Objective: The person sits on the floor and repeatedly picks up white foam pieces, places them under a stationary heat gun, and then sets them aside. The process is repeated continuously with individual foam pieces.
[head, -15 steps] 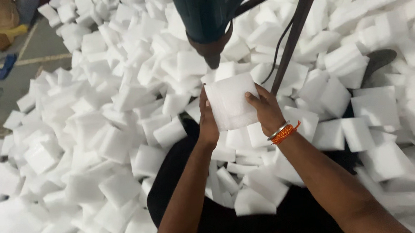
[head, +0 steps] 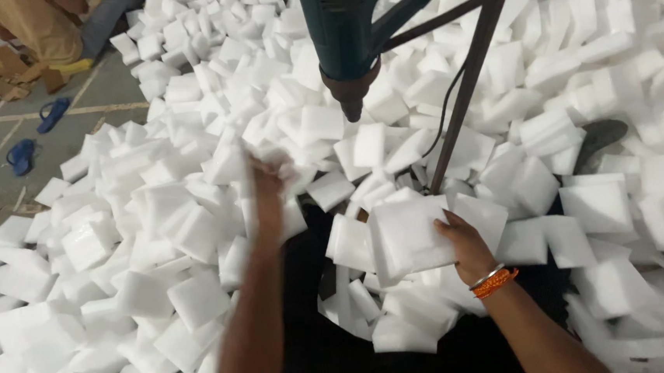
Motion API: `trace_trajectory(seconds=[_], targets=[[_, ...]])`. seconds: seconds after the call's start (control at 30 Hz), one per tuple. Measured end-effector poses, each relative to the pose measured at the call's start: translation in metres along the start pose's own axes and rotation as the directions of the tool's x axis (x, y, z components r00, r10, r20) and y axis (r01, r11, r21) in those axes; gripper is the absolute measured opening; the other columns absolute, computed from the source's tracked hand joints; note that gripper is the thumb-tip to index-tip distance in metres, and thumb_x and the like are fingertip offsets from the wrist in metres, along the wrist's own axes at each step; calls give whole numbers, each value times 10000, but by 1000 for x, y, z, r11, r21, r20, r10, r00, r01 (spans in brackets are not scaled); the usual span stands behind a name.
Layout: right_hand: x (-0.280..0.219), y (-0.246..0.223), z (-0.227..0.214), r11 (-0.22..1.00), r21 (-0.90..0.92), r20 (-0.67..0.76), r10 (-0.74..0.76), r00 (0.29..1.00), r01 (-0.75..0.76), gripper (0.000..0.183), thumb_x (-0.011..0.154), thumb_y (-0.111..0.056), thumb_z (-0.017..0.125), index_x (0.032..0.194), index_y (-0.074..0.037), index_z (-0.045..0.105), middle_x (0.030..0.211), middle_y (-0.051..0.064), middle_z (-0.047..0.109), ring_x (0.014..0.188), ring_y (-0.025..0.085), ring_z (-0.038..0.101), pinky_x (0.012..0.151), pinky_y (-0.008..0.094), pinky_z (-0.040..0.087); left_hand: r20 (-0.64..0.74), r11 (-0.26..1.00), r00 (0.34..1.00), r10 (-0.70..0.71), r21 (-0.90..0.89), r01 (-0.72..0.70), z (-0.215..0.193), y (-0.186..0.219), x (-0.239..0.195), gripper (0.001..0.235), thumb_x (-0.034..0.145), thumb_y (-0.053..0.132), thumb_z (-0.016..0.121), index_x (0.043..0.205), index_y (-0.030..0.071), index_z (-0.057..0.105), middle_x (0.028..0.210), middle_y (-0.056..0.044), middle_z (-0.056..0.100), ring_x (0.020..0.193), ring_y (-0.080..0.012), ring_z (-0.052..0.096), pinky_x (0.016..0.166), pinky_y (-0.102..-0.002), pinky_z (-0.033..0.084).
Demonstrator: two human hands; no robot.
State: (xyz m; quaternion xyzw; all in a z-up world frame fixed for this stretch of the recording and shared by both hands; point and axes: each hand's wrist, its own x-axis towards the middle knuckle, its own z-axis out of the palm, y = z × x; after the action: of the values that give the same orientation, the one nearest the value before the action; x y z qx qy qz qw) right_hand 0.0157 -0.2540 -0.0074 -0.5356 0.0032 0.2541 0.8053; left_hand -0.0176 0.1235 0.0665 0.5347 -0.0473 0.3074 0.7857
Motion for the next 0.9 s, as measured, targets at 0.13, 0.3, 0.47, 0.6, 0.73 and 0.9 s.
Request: trace_trajectory(seconds=[0.13, 0.3, 0.47, 0.6, 0.73, 0.9], targets=[[-7, -16, 13, 999, -23, -85, 35, 996, -37, 624, 940, -206, 613, 1490, 34, 439, 1338, 137, 656, 1184, 239, 644, 1026, 353, 504, 189, 922, 966, 175, 314, -228, 27, 122, 78, 817, 1153, 457, 545, 1670, 255, -54, 1095, -153, 639, 792, -113, 518, 824, -317, 583], [-11, -30, 31, 1000, 15, -24, 28, 999, -28, 538, 927, -232, 625, 1397, 3, 507, 1244, 112, 659, 1104, 227, 647, 971, 380, 527, 252, 698, 921, 298, 601, -390, 115, 142, 28, 668, 1125, 389, 432, 1706, 137, 219, 1286, -141, 668, 1070, -200, 663, 1012, -387, 578], [1, -39, 27, 992, 124, 73, 16, 997, -25, 443, 929, -237, 659, 1287, 14, 590, 1128, 89, 675, 1032, 228, 639, 923, 390, 542, 570, 393, 784, -246, 798, -457, 97, 69, -82, 1365, 445, 533, 971, 1551, 93, 305, 1622, -301, 222, 1477, -497, 221, 1153, -568, 283], [12, -40, 25, 990, 132, 111, 44, 993, -58, 435, 972, -284, 664, 1288, 4, 588, 1151, 86, 667, 1053, 222, 627, 955, 400, 527, 587, 431, 807, -61, 745, -509, 72, 7, -130, 1296, 625, 735, 790, 1628, 120, 247, 1650, -303, 199, 1525, -478, 271, 1217, -573, 299], [-4, -42, 24, 967, 256, 334, -73, 940, -16, 595, 947, -382, 647, 1398, -9, 539, 1303, 103, 668, 1208, 212, 634, 1053, 393, 484, 356, 785, 926, -126, 606, -126, 70, -8, -136, 1296, 787, 822, 661, 1658, 54, 84, 1671, -300, 205, 1548, -434, 306, 1244, -567, 312], [-22, -28, 34, 904, -182, 519, -246, 819, 387, 808, 961, -351, 665, 1592, -91, 234, 1427, 75, 567, 1319, 152, 537, 1086, 343, 434, 219, 896, 942, -255, 420, 145, 77, -10, -138, 1269, 870, 835, 520, 1647, 18, -64, 1712, -270, 144, 1582, -404, 213, 1256, -537, 241]])
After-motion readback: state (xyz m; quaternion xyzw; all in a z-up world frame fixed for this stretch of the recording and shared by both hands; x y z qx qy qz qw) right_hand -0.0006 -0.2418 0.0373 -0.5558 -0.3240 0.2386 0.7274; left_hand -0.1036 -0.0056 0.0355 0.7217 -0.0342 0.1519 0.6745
